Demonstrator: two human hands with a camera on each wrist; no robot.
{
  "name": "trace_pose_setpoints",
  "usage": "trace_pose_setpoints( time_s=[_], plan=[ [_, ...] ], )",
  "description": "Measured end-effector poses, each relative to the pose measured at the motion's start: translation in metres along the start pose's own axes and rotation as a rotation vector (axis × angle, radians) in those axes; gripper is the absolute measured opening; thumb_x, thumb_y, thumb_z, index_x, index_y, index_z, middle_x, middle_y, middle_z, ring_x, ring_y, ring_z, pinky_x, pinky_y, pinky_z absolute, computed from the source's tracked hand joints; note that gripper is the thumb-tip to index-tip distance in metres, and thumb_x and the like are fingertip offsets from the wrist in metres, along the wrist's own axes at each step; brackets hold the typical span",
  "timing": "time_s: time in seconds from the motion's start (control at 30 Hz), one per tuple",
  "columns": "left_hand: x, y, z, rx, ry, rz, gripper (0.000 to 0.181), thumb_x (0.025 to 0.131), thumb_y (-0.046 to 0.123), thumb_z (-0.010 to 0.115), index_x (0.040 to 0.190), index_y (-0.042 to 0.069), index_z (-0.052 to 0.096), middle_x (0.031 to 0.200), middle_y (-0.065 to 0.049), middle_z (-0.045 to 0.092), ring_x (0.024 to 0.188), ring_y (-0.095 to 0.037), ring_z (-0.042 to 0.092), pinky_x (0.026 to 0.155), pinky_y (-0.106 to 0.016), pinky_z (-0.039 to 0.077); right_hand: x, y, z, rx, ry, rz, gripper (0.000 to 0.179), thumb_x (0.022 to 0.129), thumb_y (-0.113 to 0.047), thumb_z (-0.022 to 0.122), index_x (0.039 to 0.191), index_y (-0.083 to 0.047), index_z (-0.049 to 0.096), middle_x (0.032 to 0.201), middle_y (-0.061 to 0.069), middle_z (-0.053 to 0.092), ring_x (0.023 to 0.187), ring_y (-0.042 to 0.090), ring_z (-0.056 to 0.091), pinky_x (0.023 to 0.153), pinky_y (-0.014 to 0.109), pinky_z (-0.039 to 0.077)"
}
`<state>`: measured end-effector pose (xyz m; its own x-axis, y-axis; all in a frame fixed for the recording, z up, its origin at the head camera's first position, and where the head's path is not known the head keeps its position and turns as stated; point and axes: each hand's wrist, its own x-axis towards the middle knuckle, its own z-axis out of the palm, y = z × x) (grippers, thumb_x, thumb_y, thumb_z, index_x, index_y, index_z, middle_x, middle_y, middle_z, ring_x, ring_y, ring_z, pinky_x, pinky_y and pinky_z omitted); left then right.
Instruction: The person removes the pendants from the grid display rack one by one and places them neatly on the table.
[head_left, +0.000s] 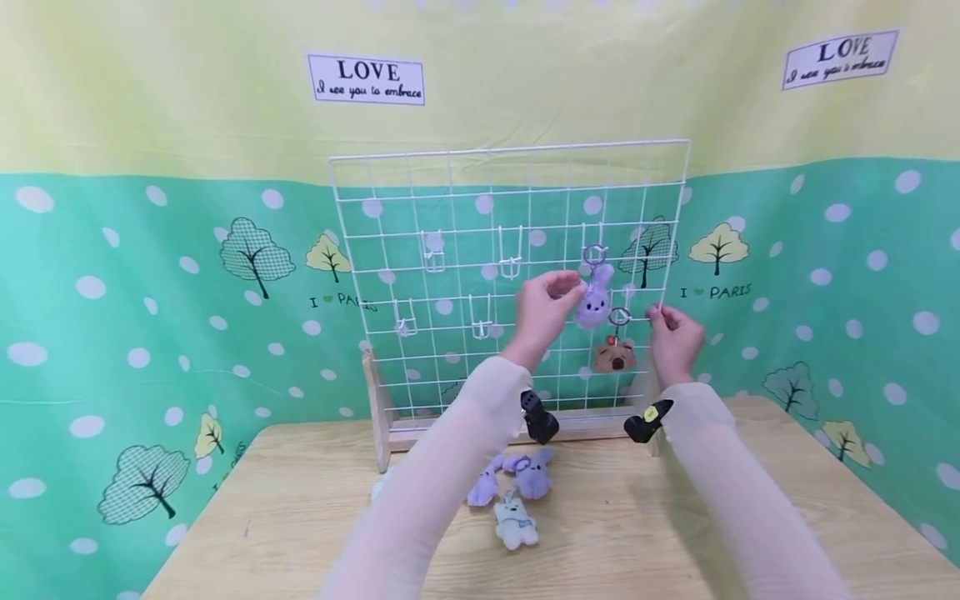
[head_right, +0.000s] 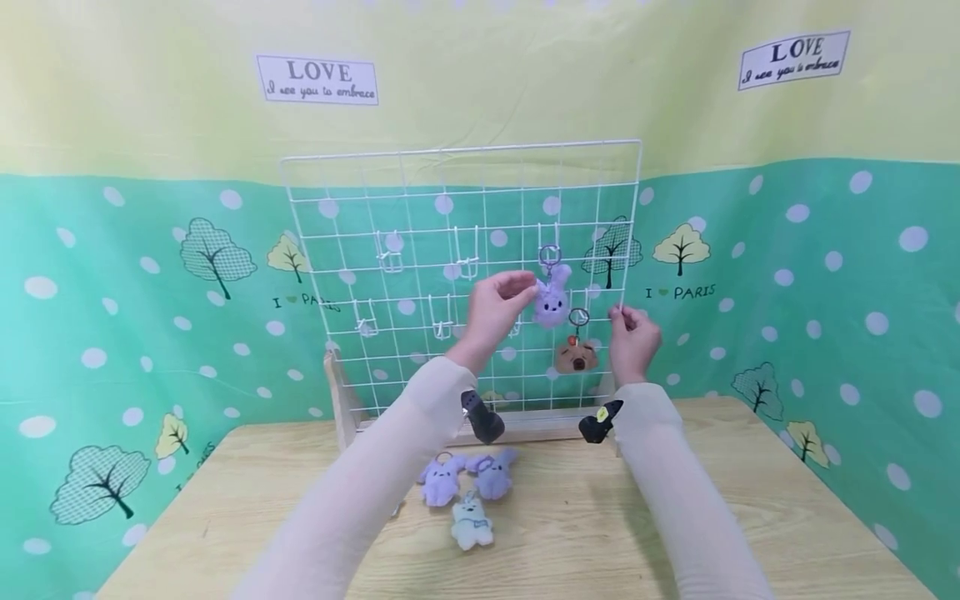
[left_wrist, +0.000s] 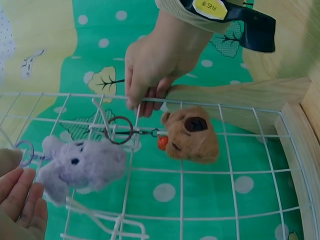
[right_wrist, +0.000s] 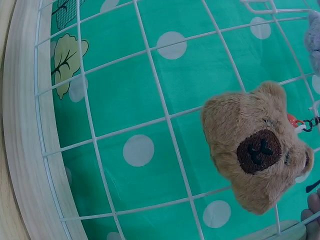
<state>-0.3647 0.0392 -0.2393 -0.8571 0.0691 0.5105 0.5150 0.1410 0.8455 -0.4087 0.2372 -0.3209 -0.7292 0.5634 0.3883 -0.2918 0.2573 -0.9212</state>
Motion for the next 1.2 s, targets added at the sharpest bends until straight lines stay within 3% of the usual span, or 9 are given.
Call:
trace_pose_setpoints(
  time_s=[0.3, 0.63, 0.77, 0.9, 1.2],
  plan=[
    [0.010, 0.007, 0.017, 0.082, 0.079, -0.009, 0.024, 0.088, 0.016, 0.068, 0.110, 0.008, 0.068, 0.102, -0.001, 0.070, 0.094, -0.009, 0.063, 0.077, -0.016, 0.050, -0.001, -0.002, -0.004, -0.001, 0.027, -0.030, 0.031, 0.094, -0.027, 0.057, 0.116, -0.006, 0.066, 0.116, 0.011, 0.066, 0.103, 0.016, 0.063, 0.088, 0.024, 0.050],
    [0.018, 0.012, 0.022, 0.185, 0.146, -0.001, 0.018, 0.089, 0.018, 0.066, 0.106, 0.011, 0.070, 0.104, 0.000, 0.070, 0.097, -0.010, 0.064, 0.078, -0.018, 0.051, -0.001, 0.002, -0.005, 0.008, 0.010, -0.006, 0.034, 0.092, -0.032, 0.060, 0.117, -0.011, 0.066, 0.117, 0.008, 0.066, 0.100, 0.012, 0.063, 0.086, 0.022, 0.050],
    [0.021, 0.011, 0.025, 0.201, 0.165, -0.012, 0.017, 0.089, 0.019, 0.067, 0.102, 0.011, 0.072, 0.096, 0.000, 0.072, 0.088, -0.009, 0.065, 0.071, -0.017, 0.052, -0.002, 0.003, -0.004, 0.048, 0.001, 0.013, 0.035, 0.091, -0.032, 0.061, 0.118, -0.011, 0.066, 0.117, 0.007, 0.066, 0.101, 0.012, 0.063, 0.088, 0.023, 0.050],
    [0.023, 0.011, 0.028, 0.185, 0.184, -0.067, 0.015, 0.087, 0.022, 0.068, 0.097, 0.012, 0.074, 0.087, 0.001, 0.071, 0.076, -0.007, 0.064, 0.064, -0.018, 0.051, -0.003, 0.004, -0.002, 0.031, 0.006, -0.007, 0.035, 0.091, -0.033, 0.061, 0.117, -0.010, 0.066, 0.116, 0.007, 0.067, 0.101, 0.013, 0.063, 0.088, 0.024, 0.050],
    [0.029, 0.008, 0.034, 0.054, 0.197, -0.177, 0.011, 0.083, 0.025, 0.073, 0.089, 0.015, 0.075, 0.082, 0.005, 0.070, 0.074, -0.007, 0.063, 0.065, -0.022, 0.052, -0.004, 0.002, -0.004, 0.042, -0.018, -0.006, 0.037, 0.091, -0.036, 0.059, 0.117, -0.010, 0.065, 0.116, 0.007, 0.066, 0.104, 0.014, 0.063, 0.089, 0.024, 0.049]
  ],
)
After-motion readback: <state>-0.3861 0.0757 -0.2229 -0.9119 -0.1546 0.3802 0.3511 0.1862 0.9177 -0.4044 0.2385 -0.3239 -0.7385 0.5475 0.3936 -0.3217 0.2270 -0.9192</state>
